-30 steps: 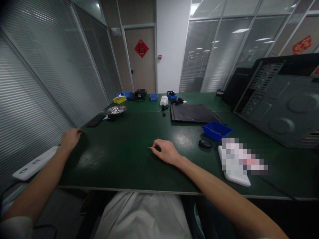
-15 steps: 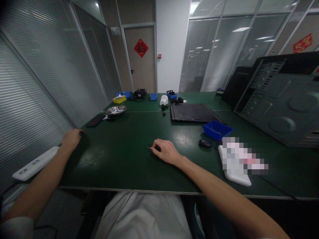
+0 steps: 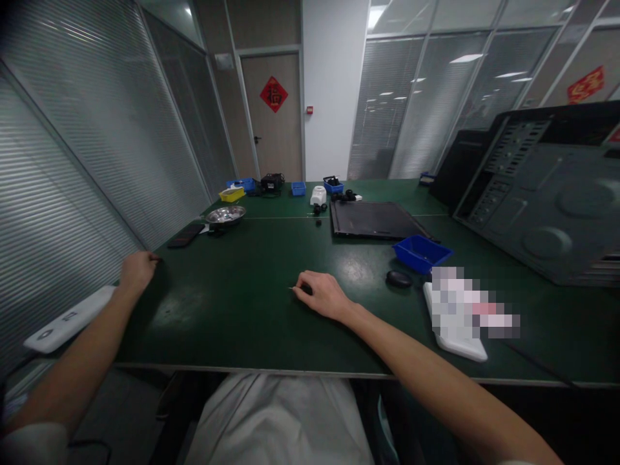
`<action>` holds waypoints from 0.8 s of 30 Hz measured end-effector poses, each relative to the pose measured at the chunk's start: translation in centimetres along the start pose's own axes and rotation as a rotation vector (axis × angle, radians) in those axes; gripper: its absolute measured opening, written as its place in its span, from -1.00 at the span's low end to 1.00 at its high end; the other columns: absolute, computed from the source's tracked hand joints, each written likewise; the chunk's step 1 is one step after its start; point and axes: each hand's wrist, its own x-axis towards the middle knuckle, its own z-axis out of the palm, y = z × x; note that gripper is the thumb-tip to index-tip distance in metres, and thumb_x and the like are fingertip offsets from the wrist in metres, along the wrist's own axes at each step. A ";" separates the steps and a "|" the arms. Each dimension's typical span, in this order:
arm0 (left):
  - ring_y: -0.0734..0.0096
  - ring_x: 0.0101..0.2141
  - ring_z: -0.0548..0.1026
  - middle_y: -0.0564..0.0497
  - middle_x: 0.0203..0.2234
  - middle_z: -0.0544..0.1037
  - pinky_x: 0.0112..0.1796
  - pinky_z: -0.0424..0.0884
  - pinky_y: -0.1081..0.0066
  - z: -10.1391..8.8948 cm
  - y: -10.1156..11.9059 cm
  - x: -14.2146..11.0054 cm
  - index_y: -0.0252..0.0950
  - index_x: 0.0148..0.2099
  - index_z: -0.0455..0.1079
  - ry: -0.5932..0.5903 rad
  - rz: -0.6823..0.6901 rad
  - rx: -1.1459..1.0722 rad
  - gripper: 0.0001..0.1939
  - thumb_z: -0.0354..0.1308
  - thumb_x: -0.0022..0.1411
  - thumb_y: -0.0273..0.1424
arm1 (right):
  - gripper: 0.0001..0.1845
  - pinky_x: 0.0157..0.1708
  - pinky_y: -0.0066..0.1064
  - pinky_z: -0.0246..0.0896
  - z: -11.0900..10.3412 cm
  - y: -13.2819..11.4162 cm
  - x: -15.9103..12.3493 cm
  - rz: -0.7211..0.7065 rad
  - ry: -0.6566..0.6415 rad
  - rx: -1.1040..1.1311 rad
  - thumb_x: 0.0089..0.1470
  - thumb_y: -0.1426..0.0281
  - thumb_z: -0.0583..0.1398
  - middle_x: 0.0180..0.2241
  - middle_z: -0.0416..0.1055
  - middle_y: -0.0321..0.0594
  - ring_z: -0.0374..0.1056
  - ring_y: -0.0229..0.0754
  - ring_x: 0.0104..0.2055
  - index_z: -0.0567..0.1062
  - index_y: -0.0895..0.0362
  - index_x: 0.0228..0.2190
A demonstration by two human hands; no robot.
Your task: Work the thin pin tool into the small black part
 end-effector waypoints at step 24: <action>0.30 -0.30 0.54 -0.08 -0.29 0.61 -0.26 0.40 0.36 4.3 28.1 -11.1 -0.25 -0.21 0.61 -0.604 0.833 -0.708 -0.83 0.30 0.25 -0.26 | -0.88 -0.30 -0.41 0.15 0.3 0.0 0.0 0.052 0.018 -0.048 0.27 0.30 0.22 -0.32 0.49 -0.26 0.38 -0.21 -0.30 0.49 0.08 -0.27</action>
